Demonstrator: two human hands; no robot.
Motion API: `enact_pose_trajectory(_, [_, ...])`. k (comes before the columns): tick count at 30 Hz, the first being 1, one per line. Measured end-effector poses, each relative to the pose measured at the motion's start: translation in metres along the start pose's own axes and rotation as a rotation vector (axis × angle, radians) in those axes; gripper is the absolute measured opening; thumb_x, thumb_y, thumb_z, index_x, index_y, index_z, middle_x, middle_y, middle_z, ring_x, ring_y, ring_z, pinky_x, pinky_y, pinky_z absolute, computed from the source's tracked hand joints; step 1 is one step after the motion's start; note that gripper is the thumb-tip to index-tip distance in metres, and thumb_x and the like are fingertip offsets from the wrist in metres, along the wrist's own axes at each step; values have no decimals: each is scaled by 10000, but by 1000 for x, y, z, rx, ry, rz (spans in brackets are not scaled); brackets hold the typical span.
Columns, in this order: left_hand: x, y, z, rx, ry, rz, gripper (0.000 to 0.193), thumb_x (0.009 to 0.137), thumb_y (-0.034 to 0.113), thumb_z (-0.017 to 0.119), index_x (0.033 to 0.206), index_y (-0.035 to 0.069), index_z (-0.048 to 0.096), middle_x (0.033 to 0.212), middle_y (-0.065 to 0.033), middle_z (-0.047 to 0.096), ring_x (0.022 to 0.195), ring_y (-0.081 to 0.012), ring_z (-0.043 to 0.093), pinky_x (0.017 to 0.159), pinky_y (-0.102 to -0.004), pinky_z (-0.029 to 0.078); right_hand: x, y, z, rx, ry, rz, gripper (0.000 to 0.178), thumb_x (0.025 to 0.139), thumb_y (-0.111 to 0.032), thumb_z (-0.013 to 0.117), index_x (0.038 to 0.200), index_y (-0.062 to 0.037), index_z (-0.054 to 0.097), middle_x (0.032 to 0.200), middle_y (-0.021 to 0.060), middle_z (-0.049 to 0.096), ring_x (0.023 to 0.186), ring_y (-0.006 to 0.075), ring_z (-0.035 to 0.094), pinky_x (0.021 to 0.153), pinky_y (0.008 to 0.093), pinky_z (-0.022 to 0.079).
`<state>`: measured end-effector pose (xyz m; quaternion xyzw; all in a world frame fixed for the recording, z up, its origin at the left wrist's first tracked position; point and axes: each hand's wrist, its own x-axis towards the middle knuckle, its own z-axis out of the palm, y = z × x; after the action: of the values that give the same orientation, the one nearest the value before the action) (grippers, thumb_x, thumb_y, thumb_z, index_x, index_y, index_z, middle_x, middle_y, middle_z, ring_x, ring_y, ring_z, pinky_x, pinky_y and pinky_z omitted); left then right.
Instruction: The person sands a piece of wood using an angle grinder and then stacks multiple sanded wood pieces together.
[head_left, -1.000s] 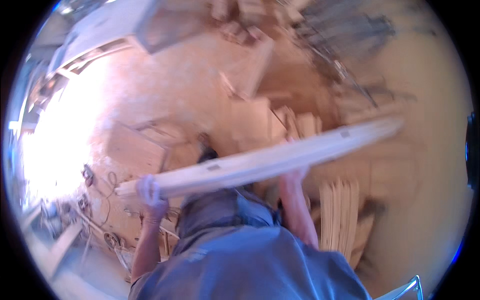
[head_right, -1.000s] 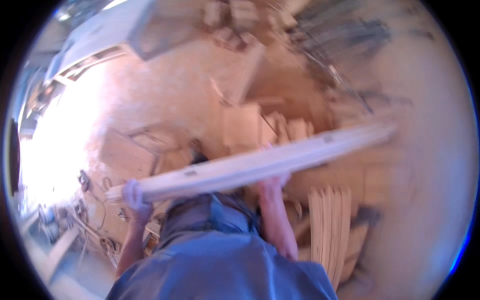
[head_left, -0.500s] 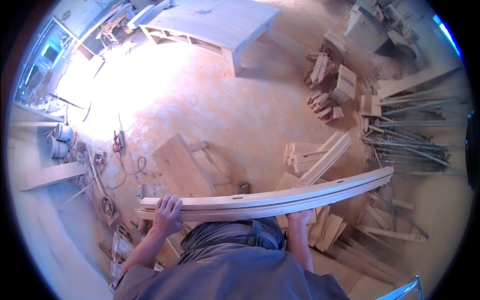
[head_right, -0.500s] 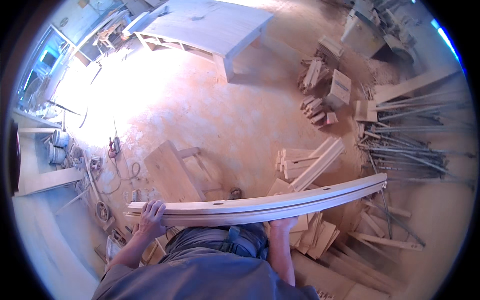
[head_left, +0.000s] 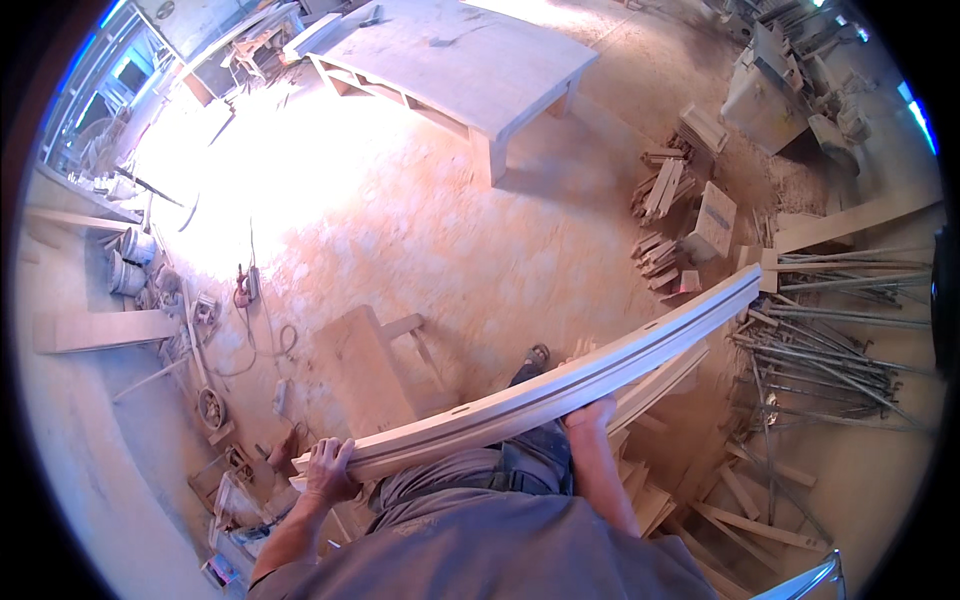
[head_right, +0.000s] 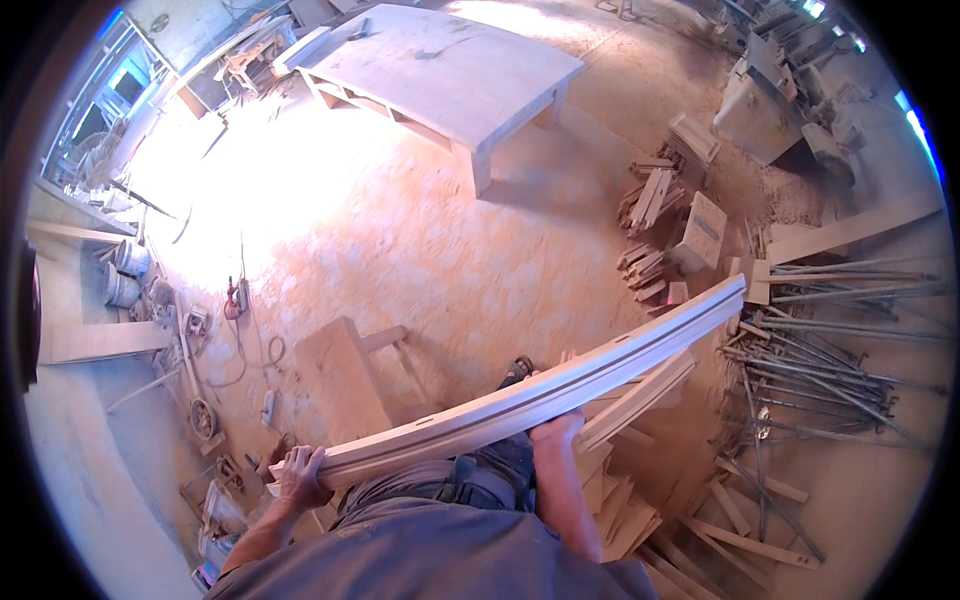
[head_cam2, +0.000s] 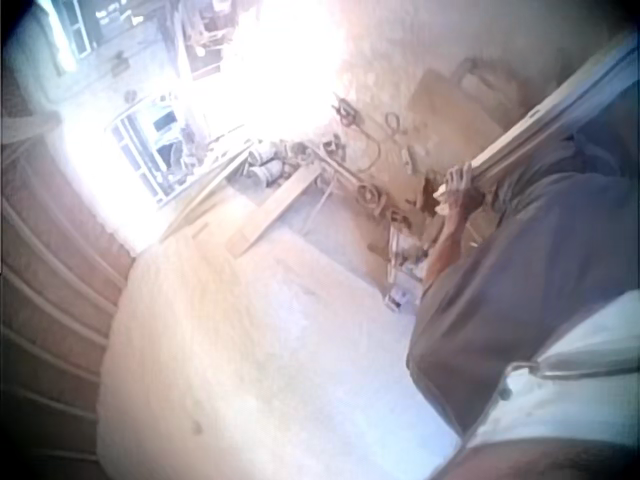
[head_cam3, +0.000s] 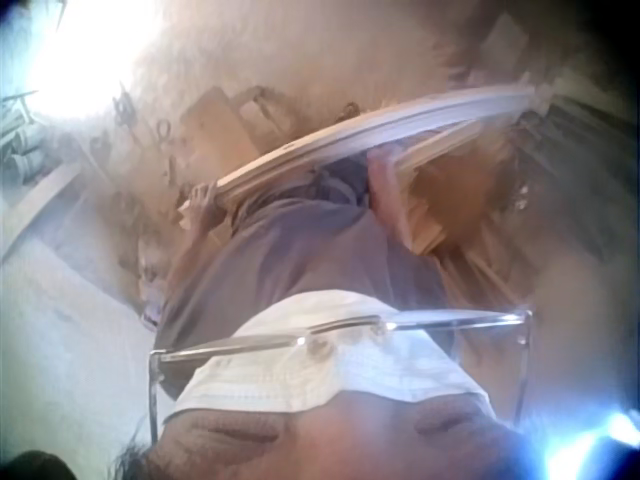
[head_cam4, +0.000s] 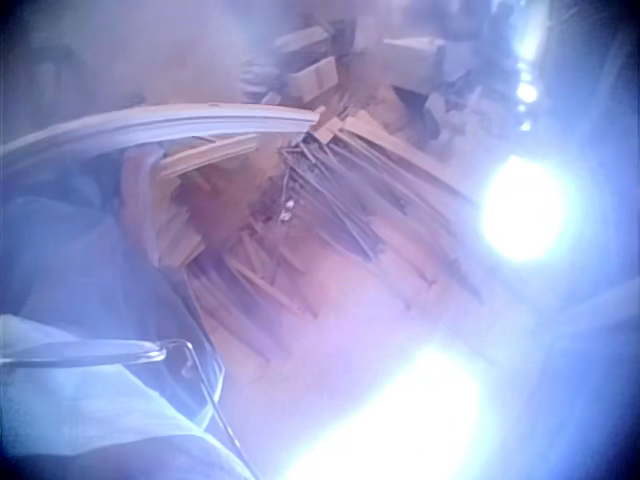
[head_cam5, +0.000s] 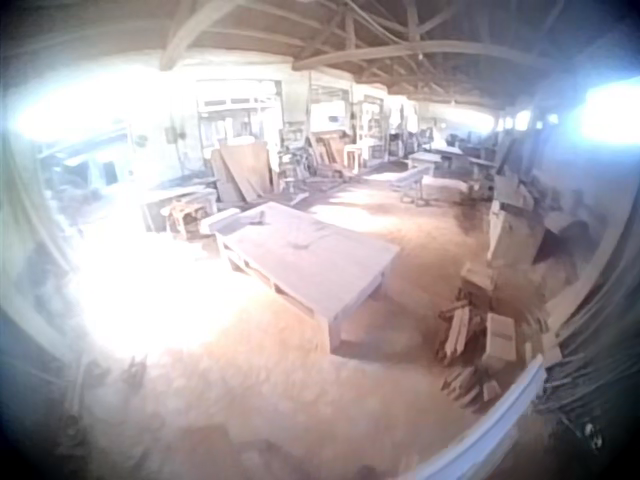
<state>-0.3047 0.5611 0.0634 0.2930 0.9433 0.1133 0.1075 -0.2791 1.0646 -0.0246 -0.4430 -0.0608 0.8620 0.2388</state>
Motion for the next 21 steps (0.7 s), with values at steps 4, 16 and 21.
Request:
enact_pose_trajectory(4, [37, 7, 2, -19, -18, -20, 630, 567, 188, 754, 1153, 15, 599, 1010, -195, 572, 984, -408, 567, 877, -510, 472, 43, -14, 30, -16, 0, 48, 593, 1027, -450, 348, 1244, 44, 593, 1106, 295, 669, 1022, 451, 655, 978, 579, 530])
enact_pose_trajectory(16, [134, 39, -35, -95, -30, -260, 513, 544, 165, 766, 993, 30, 559, 963, -188, 601, 943, -408, 595, 844, -500, 496, 188, 18, 148, -180, 22, 164, 498, 1042, -479, 393, 1263, -103, 633, 1260, 142, 664, 1136, 367, 633, 1011, 537, 504])
enact_pose_trajectory(21, [175, 32, -18, -250, 48, -428, 410, 605, 148, 739, 950, 25, 555, 885, -186, 617, 859, -413, 635, 770, -492, 523, 229, 77, 239, -314, 35, 202, 536, 996, -551, 463, 1266, -123, 640, 1291, 99, 654, 1170, 347, 616, 1033, 519, 483])
